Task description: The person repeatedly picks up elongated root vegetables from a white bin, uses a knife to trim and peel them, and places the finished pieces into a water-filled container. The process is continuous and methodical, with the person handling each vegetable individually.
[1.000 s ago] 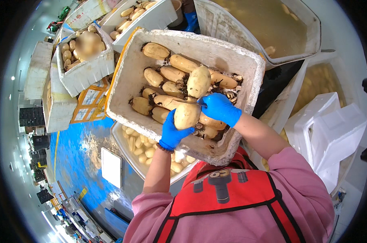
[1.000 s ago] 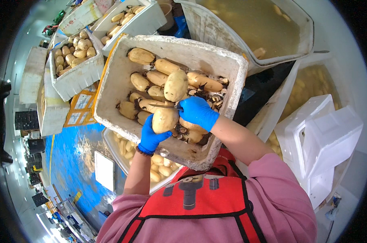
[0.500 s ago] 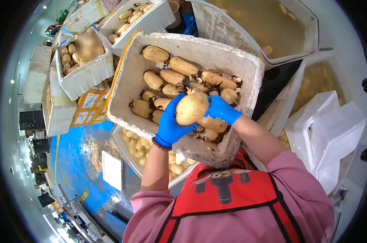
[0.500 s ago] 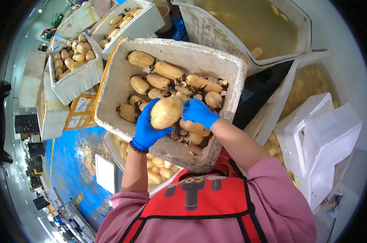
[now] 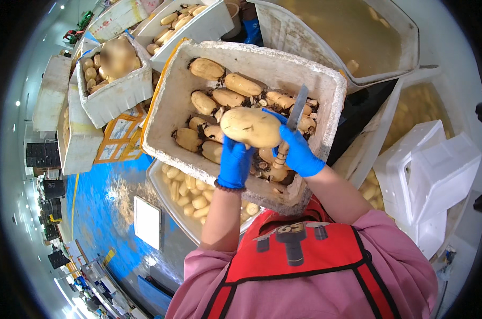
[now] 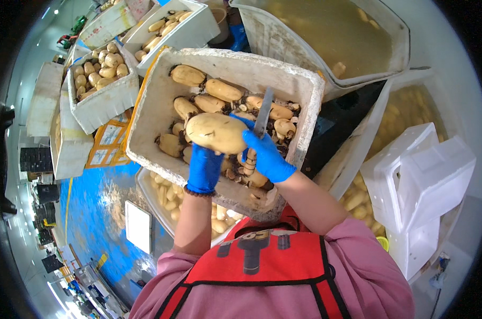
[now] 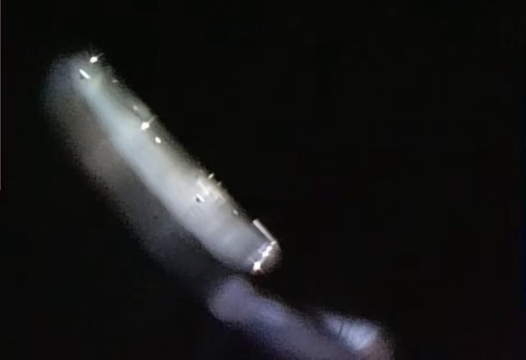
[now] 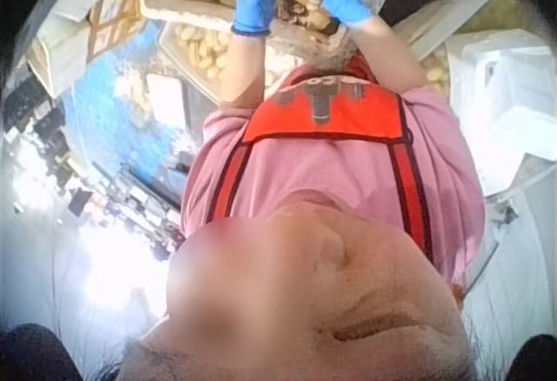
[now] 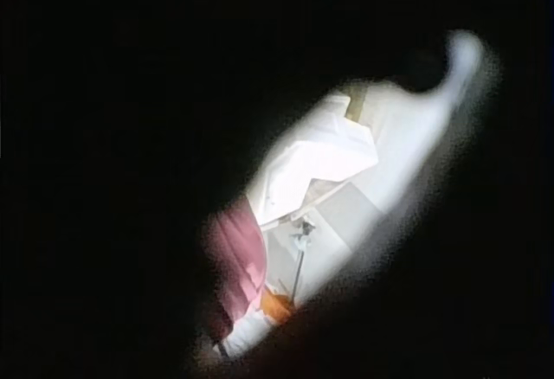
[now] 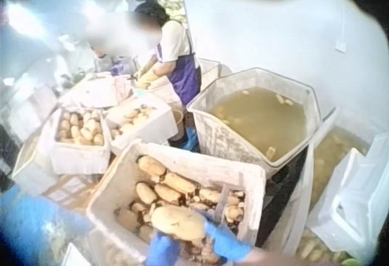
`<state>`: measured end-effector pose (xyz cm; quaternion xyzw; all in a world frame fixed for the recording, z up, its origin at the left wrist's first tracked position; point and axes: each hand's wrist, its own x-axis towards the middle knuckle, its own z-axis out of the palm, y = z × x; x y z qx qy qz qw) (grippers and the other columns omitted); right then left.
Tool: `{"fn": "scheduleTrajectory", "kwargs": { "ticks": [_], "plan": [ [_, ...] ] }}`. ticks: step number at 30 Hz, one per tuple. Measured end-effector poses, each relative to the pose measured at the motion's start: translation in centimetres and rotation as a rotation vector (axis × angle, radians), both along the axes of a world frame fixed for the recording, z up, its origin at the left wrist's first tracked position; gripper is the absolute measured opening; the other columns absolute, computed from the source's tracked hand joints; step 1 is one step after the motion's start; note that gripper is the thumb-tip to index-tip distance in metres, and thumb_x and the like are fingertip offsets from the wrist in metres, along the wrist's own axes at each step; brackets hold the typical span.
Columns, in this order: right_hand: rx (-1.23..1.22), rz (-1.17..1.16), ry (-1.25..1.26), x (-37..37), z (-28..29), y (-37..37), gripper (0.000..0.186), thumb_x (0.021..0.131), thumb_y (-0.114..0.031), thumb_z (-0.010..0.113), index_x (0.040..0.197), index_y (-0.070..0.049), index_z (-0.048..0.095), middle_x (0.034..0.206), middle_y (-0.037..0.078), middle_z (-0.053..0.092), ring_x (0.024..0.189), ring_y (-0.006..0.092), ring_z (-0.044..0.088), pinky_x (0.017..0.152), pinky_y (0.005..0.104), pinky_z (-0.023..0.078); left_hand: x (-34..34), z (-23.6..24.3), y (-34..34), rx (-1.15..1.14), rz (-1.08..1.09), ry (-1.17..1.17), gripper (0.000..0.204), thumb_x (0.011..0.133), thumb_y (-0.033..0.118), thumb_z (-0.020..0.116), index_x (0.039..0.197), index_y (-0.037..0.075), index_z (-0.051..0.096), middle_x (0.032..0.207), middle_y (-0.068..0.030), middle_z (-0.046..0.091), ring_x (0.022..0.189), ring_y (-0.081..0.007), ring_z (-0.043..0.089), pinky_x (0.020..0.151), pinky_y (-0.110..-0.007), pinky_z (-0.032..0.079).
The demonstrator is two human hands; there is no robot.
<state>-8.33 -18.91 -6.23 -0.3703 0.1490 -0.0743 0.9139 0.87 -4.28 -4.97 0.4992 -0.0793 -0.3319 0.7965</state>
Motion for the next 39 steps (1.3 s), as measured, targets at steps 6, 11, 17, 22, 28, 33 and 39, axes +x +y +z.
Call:
{"fn": "scheduleTrajectory", "kwargs": {
  "ticks": [6, 11, 17, 22, 28, 33, 39],
  "plan": [
    [-0.915, 0.012, 0.019, -0.4, -0.8, -2.1, 0.028, 0.084, -0.022, 0.066, 0.108, -0.009, 0.067, 0.067, 0.008, 0.063, 0.059, 0.0132, 0.058, 0.057, 0.0309, 0.048, 2.1, -1.8, 2.7, -0.034, -0.012, 0.138, 0.066, 0.079, 0.018, 0.071, 0.134, 0.001, 0.039, 0.125, -0.0154, 0.053, 0.115, -0.0281, 0.052, 0.098, -0.042, 0.045],
    [-1.812, 0.165, 0.014, 0.5, 4.5, -2.6, 0.011, 0.076, -0.015, 0.061, 0.086, -0.012, 0.062, 0.07, 0.013, 0.063, 0.064, 0.0315, 0.063, 0.055, 0.0424, 0.05, 0.4, -0.6, 2.7, 0.328, -0.124, -0.265, 0.076, 0.067, 0.011, 0.081, 0.131, 0.002, 0.042, 0.115, -0.0108, 0.058, 0.106, -0.0208, 0.058, 0.089, -0.035, 0.05],
    [-1.938, 0.253, 0.04, 1.2, 4.7, -1.5, 0.013, 0.075, -0.018, 0.061, 0.086, -0.012, 0.061, 0.068, 0.011, 0.062, 0.064, 0.03, 0.064, 0.053, 0.0416, 0.049, 0.1, -0.6, 2.7, 0.311, -0.181, -0.329, 0.088, 0.061, 0.021, 0.088, 0.131, 0.002, 0.04, 0.117, -0.0129, 0.058, 0.104, -0.02, 0.059, 0.088, -0.034, 0.051],
    [-1.892, 0.22, 0.05, 2.2, 1.2, -2.9, 0.01, 0.074, -0.017, 0.062, 0.082, -0.011, 0.063, 0.069, 0.013, 0.062, 0.066, 0.0321, 0.064, 0.055, 0.0436, 0.05, -0.5, 0.1, 3.2, 0.478, -0.196, -0.445, 0.086, 0.06, 0.021, 0.088, 0.129, -0.001, 0.042, 0.115, -0.0137, 0.059, 0.104, -0.0205, 0.059, 0.089, -0.035, 0.051],
    [-1.843, 0.44, 0.125, 5.3, 1.3, -2.0, 0.014, 0.076, -0.02, 0.062, 0.077, -0.006, 0.064, 0.071, 0.016, 0.064, 0.07, 0.0327, 0.066, 0.059, 0.0458, 0.052, 0.6, 0.7, 4.1, 0.515, -0.145, -0.393, 0.088, 0.058, 0.02, 0.089, 0.13, -0.002, 0.043, 0.117, -0.0142, 0.059, 0.105, -0.0209, 0.058, 0.091, -0.035, 0.049],
    [-1.705, 0.438, 0.663, 5.8, -5.1, -9.6, 0.038, 0.084, -0.033, 0.065, 0.068, 0.001, 0.059, 0.069, 0.019, 0.063, 0.068, 0.0266, 0.067, 0.059, 0.0444, 0.052, 1.4, 3.6, 3.5, 0.236, -0.06, -0.553, 0.094, 0.057, 0.018, 0.088, 0.135, 0.001, 0.039, 0.125, -0.0116, 0.052, 0.114, -0.0221, 0.052, 0.097, -0.036, 0.044],
    [-0.675, 0.26, 0.304, 8.4, 0.8, -2.9, 0.046, 0.086, -0.047, 0.063, 0.087, -0.001, 0.064, 0.076, 0.01, 0.066, 0.064, 0.0182, 0.062, 0.058, 0.0299, 0.05, 3.5, -0.7, 3.9, 0.141, 0.074, -0.417, 0.087, 0.062, 0.019, 0.084, 0.136, 0.003, 0.04, 0.128, -0.0103, 0.05, 0.115, -0.0238, 0.051, 0.1, -0.038, 0.042]
  ]
}}
